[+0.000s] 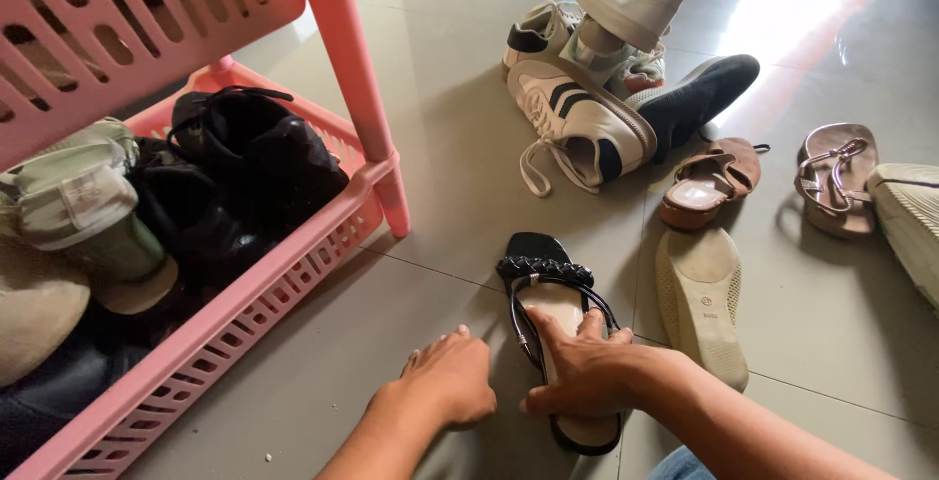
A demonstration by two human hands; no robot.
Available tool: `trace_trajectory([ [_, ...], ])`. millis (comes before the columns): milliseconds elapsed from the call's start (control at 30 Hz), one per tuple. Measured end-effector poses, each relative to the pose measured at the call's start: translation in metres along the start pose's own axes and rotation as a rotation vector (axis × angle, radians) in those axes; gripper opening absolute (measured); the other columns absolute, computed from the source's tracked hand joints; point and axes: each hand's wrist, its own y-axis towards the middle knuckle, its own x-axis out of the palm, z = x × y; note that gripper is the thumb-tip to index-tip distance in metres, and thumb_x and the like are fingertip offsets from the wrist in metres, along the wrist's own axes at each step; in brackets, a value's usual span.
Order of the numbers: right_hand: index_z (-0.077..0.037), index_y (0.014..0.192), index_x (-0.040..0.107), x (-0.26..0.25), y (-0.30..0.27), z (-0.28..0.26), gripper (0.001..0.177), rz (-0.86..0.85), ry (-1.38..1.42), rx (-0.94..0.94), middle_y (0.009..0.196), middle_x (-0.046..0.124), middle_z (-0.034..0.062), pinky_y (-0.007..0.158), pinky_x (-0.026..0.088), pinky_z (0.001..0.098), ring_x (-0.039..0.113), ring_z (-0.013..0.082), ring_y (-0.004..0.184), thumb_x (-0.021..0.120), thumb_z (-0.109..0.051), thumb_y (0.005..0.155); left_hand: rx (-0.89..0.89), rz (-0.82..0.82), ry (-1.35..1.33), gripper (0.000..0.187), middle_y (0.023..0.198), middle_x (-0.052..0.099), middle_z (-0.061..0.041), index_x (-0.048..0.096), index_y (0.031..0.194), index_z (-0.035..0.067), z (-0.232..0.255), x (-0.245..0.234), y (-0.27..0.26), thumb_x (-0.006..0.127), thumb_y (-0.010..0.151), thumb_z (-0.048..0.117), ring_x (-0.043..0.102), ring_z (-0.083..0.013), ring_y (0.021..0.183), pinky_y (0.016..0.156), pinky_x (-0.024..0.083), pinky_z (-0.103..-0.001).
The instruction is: Organizing various shoes by placing them into a pink plastic shoe rack
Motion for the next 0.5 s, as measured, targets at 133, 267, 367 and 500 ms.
trace_trajectory([
  [133, -0.051, 0.162, -0.001, -0.002, -0.006, -0.001, 0.122, -0.011, 0.049, -0.01, 0.161, 0.003, 0.042, 0.113, 0.042, 0.0634, 0.025, 0.072, 0.14, 0.078, -0.066, 0.072, -0.04, 0.002, 0.014, 0.052, 0.144, 0.054, -0.026, 0.056, 0.135, -0.008, 0.006, -0.016, -0.024, 0.062, 0.089, 0.014, 0.056, -0.0421, 0.131, 0.111, 0.047, -0.049],
  [267, -0.051, 0.163, -0.002, -0.001, -0.003, -0.001, 0.122, 0.008, 0.022, -0.002, 0.161, 0.002, 0.0432, 0.115, 0.038, 0.0634, 0.024, 0.0717, 0.14, 0.079, -0.067, 0.073, -0.058, 0.033, -0.025, 0.065, 0.136, 0.059, -0.026, 0.039, 0.148, -0.006, 0.003, -0.017, -0.028, 0.058, 0.088, 0.007, 0.058, -0.0419, 0.128, 0.108, 0.049, -0.049],
  [367, -0.05, 0.163, -0.002, -0.001, -0.003, 0.0, 0.122, 0.006, 0.027, -0.007, 0.161, 0.003, 0.0417, 0.116, 0.037, 0.0634, 0.024, 0.0715, 0.14, 0.079, -0.067, 0.073, -0.064, 0.015, -0.022, 0.065, 0.136, 0.059, -0.025, 0.04, 0.148, -0.006, 0.006, -0.021, -0.029, 0.058, 0.086, 0.005, 0.057, -0.0404, 0.129, 0.108, 0.049, -0.048],
  [500, -0.049, 0.163, -0.004, -0.002, -0.003, 0.001, 0.123, -0.002, 0.016, -0.024, 0.16, 0.009, 0.0401, 0.116, 0.037, 0.0627, 0.028, 0.0693, 0.14, 0.077, -0.069, 0.072, -0.076, -0.022, -0.026, 0.065, 0.137, 0.059, -0.022, 0.04, 0.149, -0.003, 0.004, -0.024, -0.029, 0.057, 0.087, 0.006, 0.056, -0.0394, 0.131, 0.11, 0.048, -0.047],
])
